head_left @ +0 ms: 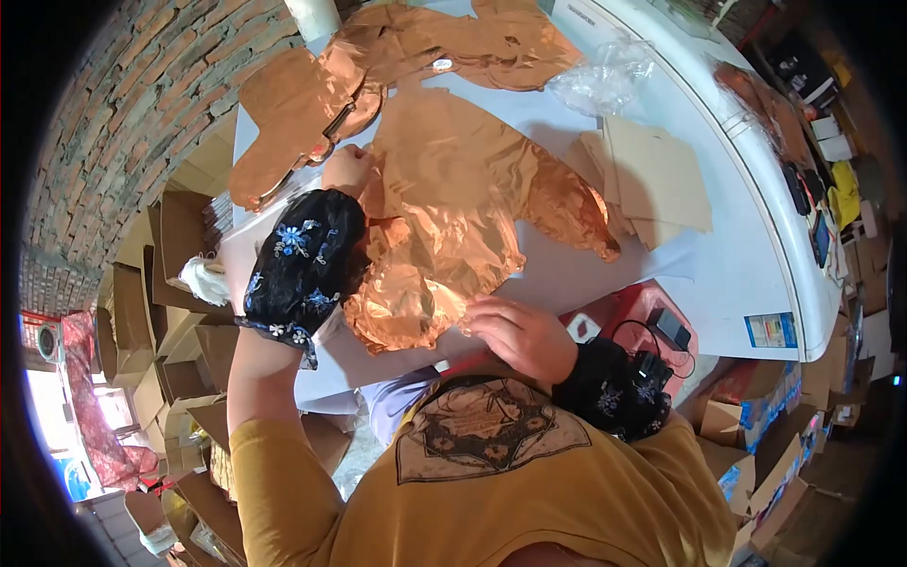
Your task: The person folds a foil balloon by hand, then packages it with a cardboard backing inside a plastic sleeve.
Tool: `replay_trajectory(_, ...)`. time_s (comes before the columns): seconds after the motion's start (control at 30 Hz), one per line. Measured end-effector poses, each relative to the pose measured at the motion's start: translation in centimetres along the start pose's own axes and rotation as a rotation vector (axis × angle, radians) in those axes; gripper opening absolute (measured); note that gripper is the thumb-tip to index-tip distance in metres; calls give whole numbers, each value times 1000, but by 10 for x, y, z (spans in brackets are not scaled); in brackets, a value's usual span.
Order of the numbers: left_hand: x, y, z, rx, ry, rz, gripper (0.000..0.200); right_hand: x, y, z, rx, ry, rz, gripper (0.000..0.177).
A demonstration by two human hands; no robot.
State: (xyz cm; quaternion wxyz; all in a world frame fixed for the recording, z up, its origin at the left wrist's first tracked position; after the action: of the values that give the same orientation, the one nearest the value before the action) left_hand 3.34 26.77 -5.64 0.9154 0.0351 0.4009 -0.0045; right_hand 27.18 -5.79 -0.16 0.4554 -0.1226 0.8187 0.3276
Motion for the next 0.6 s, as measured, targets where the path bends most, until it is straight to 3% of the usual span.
replay_trajectory(0.6, 1, -8, 10, 25, -52, 89, 32, -14, -9, 22, 119, -154, 71, 20)
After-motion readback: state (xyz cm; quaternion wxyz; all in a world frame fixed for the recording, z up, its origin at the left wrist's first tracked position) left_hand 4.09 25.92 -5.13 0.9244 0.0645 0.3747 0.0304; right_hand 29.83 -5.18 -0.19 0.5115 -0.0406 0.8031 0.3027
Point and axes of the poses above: each hand's wrist, its own y-axis towards the middle knuckle, its own x-axis out of the palm, z = x × y, the point moved 6 cm from there along y, towards the middle knuckle, and after that the axes turned 10 degrees about -y, right-handed, at the moved point
